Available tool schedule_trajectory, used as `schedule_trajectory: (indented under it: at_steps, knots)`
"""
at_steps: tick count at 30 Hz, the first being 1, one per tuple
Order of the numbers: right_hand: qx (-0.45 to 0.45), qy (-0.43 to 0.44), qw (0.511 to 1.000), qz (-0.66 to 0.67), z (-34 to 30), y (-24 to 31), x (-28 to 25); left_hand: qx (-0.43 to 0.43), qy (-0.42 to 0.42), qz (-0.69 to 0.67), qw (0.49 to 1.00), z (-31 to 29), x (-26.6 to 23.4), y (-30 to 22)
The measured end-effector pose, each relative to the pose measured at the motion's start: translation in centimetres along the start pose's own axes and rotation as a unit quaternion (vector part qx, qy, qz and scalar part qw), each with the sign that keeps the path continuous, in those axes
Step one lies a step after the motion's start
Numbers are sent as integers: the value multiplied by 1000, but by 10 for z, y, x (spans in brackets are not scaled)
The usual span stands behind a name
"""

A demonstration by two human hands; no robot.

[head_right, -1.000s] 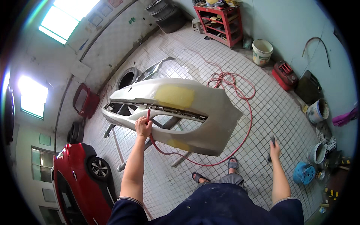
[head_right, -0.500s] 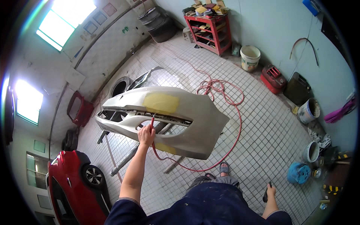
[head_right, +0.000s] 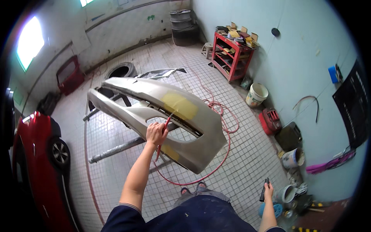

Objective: The person sands a detached car bumper mounted on a stand using a sanding block and an air hose. They repeatedly rub the sanding block over the surface while holding the hose, occasionally pausing to reposition the bumper or adjust their grip.

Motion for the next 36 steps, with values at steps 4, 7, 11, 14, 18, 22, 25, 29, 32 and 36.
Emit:
schedule_trajectory:
  at_steps: [4,7,11,14,18,22,25,29,32,36]
  knots:
    - [-115,64,991,-21,27,96,37,-8,1,-14,1000,-2,2,8]
    - [-207,134,968,-40,45,179,114,-16,-11,-26,999,-2,-1,8]
    - [-295,239,921,-88,63,278,247,-33,-28,-23,999,3,-5,12]
    - [-387,295,866,-113,72,345,358,-56,-65,-8,996,9,-13,13]
    - [-556,322,755,-131,76,445,492,-137,-126,-2,983,12,-19,22]
    - [-670,313,660,-130,73,528,608,-208,-163,24,964,10,-21,28]
    - [-685,336,639,-101,66,557,651,-232,-136,39,962,1,-15,42]
    - [-713,384,580,-88,99,508,589,-220,-109,72,967,10,-7,32]
    - [-727,407,550,-61,107,492,587,-223,-91,79,967,8,7,41]
    - [-706,386,593,-26,82,558,664,-220,-71,89,969,18,9,43]
Point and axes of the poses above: each hand's wrist, its own z-axis towards the middle knuckle, its own x-axis out of the palm, y = z × x, the point moved 9 cm from there along z, towards the middle knuckle, and after that the axes turned 13 degrees about -x, right-handed, at the moved point
